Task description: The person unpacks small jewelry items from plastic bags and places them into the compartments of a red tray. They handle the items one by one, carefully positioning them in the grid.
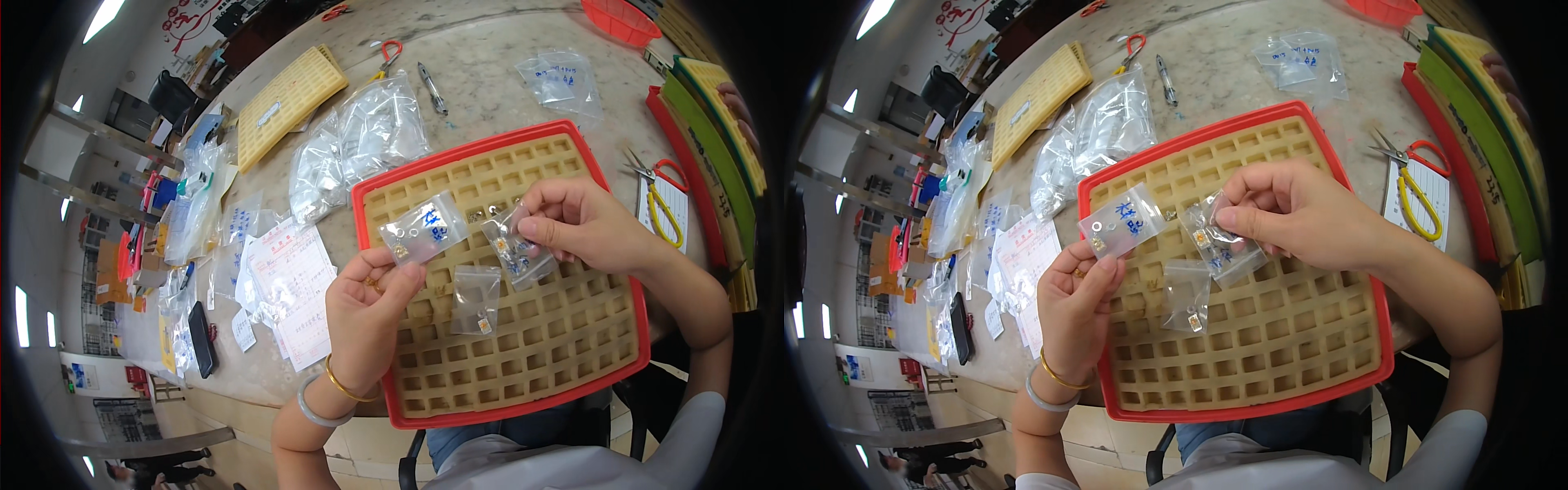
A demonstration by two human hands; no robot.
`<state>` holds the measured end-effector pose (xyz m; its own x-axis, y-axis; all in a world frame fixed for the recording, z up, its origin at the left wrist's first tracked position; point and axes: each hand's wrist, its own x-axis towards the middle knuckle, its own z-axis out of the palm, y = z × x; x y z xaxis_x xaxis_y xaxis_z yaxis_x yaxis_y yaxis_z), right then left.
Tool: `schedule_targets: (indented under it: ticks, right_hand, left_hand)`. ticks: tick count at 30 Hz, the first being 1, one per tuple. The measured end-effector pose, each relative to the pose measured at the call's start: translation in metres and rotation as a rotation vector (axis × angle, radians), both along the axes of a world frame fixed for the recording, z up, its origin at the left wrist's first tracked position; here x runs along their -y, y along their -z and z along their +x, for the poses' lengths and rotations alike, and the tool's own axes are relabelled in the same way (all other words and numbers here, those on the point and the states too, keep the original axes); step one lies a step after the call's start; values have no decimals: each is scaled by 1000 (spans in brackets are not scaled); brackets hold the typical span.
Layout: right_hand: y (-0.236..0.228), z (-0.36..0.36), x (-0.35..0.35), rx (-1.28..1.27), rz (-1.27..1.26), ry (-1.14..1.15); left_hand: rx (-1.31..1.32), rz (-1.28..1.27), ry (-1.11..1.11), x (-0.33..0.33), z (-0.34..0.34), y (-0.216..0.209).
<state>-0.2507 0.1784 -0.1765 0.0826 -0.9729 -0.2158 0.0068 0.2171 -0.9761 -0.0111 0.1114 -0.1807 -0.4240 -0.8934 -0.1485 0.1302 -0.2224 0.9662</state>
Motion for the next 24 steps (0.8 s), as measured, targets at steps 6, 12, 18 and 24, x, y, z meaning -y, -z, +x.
schedule_targets:
  ticks: [6,12,18,24]
  right_hand:
    - [-1,2,0,-6,1,-9]
    - [1,1,0,7,-8,-9]
    - [5,0,0,8,-23,8]
    - [6,-4,-1,13,-9,-18]
  left_hand:
    - [8,-29,19,1,2,3]
    - [-2,-22,15,1,2,4]
    - [49,-32,-29,-1,1,2]
    - [22,-46,-18,-2,-3,2]
